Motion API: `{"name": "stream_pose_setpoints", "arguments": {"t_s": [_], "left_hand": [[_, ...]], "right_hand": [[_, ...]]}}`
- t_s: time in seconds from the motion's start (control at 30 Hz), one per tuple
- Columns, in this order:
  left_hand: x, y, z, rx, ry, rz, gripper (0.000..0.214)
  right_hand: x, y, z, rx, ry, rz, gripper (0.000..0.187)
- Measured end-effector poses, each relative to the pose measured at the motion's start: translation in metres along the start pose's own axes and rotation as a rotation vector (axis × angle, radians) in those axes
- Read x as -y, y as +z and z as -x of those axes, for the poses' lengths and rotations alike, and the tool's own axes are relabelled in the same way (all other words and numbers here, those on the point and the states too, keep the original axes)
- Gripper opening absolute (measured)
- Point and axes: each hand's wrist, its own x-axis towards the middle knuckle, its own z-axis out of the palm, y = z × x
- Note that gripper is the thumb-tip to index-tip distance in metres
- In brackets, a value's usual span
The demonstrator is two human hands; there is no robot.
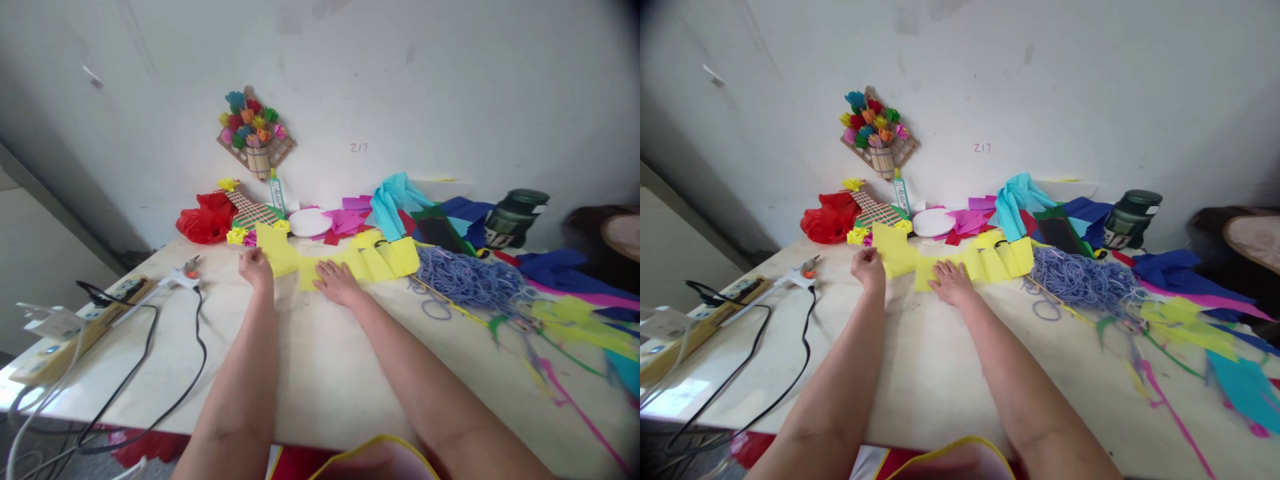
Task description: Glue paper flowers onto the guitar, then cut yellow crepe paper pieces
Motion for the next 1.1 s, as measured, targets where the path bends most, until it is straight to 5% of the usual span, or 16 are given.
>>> {"name": "stream_pose_setpoints", "arguments": {"t_s": [0.27, 0.67, 0.83, 0.97, 1.1], "left_hand": [[-0.026, 0.013, 0.023, 0.295, -0.312, 0.617, 0.019], [-0.07, 0.006, 0.058, 0.531, -0.468, 0.935, 0.02], [-0.064, 0.01, 0.063, 0.543, -0.532, 0.95, 0.021], [-0.054, 0.015, 0.066, 0.547, -0.515, 0.825, 0.019], [-0.05, 0.016, 0.065, 0.606, -0.508, 0.7, 0.021]], "right_hand": [[0.002, -0.003, 0.003, -0.022, -0.01, -0.018, 0.059], [0.0, -0.011, 0.004, -0.08, -0.032, -0.128, 0.052], [-0.006, -0.018, 0.001, -0.315, 0.082, -0.737, 0.04], [-0.014, -0.024, -0.001, -0.425, 0.208, -1.362, 0.055], [-0.02, -0.021, -0.004, -0.447, 0.266, -1.54, 0.049]]}}
